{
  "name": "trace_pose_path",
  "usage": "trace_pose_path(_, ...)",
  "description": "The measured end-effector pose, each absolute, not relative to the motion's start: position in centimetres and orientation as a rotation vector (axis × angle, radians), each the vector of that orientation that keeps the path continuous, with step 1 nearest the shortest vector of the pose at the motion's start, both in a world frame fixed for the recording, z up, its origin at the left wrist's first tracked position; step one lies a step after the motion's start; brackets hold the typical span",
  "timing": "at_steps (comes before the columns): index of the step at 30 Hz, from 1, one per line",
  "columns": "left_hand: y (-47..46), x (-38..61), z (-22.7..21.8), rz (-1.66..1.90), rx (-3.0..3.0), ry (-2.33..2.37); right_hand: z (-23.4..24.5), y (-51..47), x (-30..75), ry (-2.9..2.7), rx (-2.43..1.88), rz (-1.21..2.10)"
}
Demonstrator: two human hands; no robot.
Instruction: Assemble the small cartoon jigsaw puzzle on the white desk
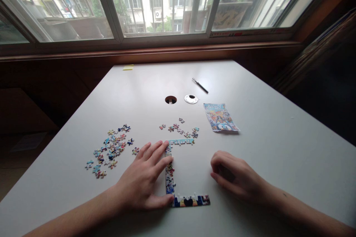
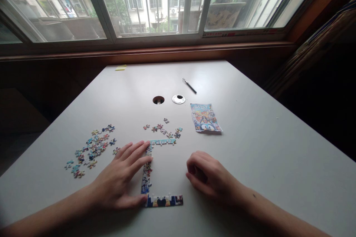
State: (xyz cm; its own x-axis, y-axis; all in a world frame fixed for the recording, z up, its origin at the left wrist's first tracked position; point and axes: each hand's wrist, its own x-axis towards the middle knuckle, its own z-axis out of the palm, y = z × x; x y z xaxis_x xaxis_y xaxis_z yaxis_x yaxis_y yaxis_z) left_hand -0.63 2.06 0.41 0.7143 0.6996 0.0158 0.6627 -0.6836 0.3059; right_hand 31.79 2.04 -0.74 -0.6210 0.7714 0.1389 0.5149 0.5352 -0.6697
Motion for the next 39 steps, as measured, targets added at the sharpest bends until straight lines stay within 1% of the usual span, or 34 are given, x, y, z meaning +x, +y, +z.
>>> trace_pose_path(39, 2.06, -0.56, 0.43, 0.200, 2.616, 1.085, -0.78, 1.94, 31.93, -2.352, -1.054, 0.851)
